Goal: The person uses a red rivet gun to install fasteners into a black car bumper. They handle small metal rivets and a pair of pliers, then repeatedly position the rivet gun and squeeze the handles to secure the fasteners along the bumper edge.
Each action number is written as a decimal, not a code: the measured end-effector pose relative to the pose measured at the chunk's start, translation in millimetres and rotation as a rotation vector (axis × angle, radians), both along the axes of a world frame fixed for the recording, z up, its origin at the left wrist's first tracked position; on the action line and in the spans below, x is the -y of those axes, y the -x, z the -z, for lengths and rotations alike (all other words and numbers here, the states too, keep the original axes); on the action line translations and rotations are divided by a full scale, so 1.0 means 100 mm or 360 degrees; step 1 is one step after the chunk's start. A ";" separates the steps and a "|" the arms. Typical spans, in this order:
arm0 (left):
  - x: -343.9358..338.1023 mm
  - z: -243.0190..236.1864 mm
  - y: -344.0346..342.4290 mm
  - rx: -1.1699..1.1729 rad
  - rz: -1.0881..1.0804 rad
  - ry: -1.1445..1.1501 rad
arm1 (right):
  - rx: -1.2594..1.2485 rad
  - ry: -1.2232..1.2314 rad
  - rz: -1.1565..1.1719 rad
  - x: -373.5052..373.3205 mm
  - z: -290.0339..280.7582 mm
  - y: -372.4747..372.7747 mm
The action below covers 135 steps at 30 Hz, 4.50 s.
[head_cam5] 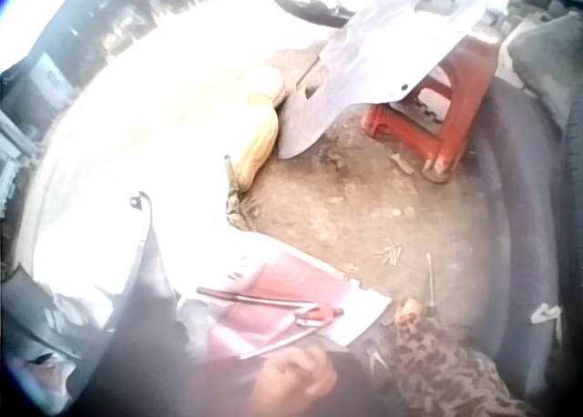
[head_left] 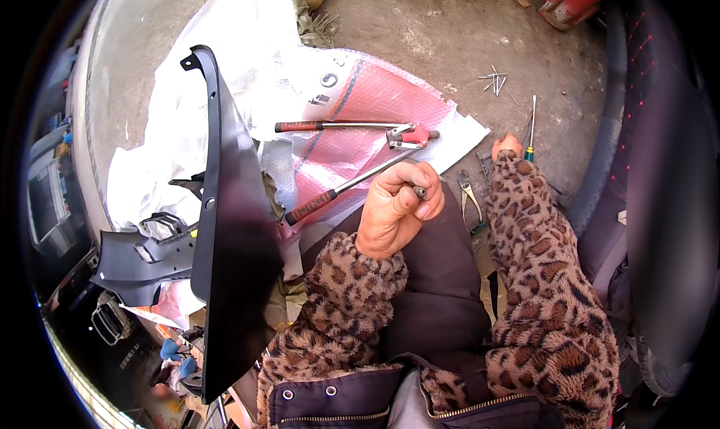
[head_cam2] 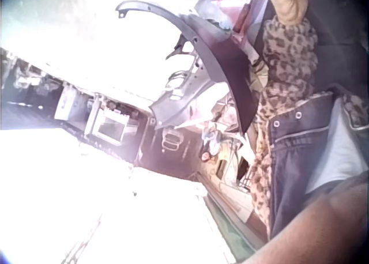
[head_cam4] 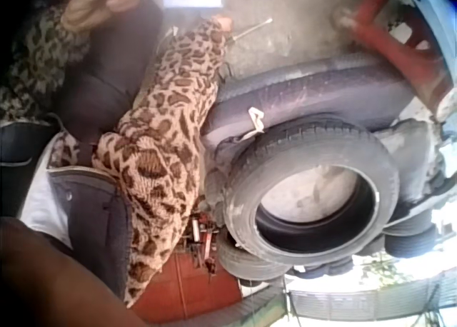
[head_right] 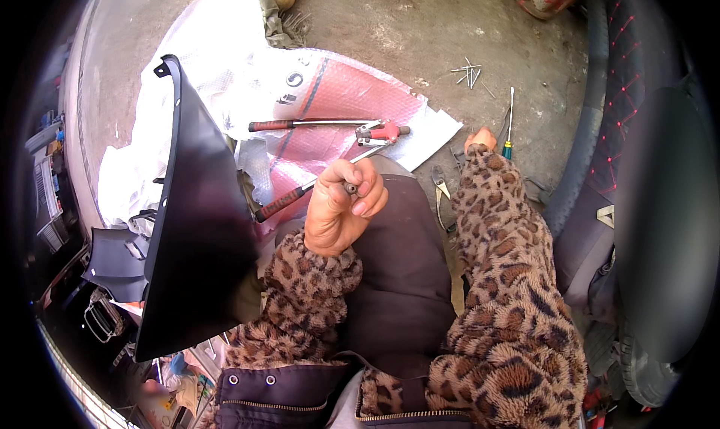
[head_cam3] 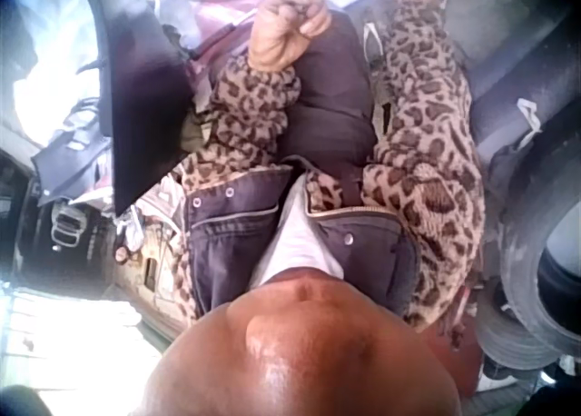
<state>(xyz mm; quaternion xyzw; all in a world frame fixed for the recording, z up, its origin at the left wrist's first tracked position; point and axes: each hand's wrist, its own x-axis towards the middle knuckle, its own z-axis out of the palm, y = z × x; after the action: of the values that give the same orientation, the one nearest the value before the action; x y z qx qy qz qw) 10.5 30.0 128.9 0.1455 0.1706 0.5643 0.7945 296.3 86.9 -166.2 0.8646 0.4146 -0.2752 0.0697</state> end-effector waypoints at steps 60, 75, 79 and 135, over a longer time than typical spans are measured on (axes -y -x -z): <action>1.99 -1.76 0.21 -0.1867 -0.0259 -0.0504 | -0.2414 -0.1146 -0.0784 2.10 -4.79 1.41; 1.71 -1.14 0.33 -0.0644 -0.0286 0.0132 | -0.0182 0.0092 -0.0070 2.84 -0.75 0.16; 1.58 -1.12 0.22 -0.0581 -0.0244 0.0190 | 0.0146 0.0266 0.0468 2.49 -0.93 0.36; 1.66 -1.35 -0.01 0.0080 -0.0392 0.0088 | -0.1673 -0.2289 -0.0178 2.32 -5.04 1.08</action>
<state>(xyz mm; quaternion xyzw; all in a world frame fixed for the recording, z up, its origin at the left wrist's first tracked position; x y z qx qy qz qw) 11.6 -136.3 264.0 0.0874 0.1827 0.6562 0.7269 188.7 -145.6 337.7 0.4400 0.5069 -0.3057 -0.6753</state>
